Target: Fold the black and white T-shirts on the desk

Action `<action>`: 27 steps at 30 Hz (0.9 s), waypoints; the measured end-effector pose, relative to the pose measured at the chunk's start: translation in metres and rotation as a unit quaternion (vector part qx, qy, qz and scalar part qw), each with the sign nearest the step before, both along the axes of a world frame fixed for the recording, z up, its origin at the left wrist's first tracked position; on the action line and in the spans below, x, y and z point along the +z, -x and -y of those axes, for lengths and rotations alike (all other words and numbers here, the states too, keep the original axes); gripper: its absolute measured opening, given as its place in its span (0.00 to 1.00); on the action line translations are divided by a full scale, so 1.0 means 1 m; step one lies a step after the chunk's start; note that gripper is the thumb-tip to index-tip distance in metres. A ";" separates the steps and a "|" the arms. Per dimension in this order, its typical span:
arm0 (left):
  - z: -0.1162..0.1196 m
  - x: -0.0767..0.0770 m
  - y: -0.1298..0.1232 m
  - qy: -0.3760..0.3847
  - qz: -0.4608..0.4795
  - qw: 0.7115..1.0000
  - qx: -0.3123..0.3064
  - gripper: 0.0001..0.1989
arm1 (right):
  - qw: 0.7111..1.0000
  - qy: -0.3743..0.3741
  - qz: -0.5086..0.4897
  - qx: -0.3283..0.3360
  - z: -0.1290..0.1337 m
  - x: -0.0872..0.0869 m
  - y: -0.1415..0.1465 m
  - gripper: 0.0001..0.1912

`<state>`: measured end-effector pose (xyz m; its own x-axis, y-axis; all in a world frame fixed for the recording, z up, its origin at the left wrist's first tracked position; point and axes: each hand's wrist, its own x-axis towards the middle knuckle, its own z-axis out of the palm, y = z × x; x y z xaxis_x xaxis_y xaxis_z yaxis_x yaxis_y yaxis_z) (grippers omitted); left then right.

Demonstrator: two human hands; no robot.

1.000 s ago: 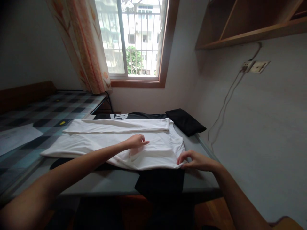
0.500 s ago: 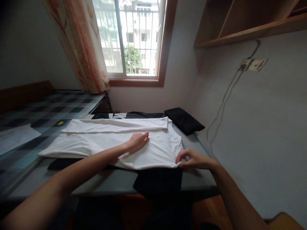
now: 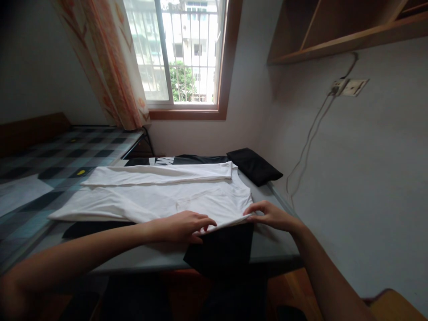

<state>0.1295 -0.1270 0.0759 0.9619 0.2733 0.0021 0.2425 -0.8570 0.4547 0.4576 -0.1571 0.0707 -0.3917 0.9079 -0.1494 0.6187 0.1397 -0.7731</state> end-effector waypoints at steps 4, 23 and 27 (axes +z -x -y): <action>-0.010 0.006 0.017 -0.005 -0.017 0.995 0.094 0.12 | 0.998 -0.040 -0.024 -0.050 -0.008 0.001 0.001 0.25; -0.088 0.008 0.195 0.123 -0.144 0.927 0.324 0.24 | 0.965 -0.062 -0.152 -0.203 -0.053 -0.008 0.032 0.30; -0.096 0.002 0.228 0.085 -0.132 0.922 0.354 0.17 | 0.961 -0.043 -0.166 -0.216 -0.050 -0.012 0.030 0.29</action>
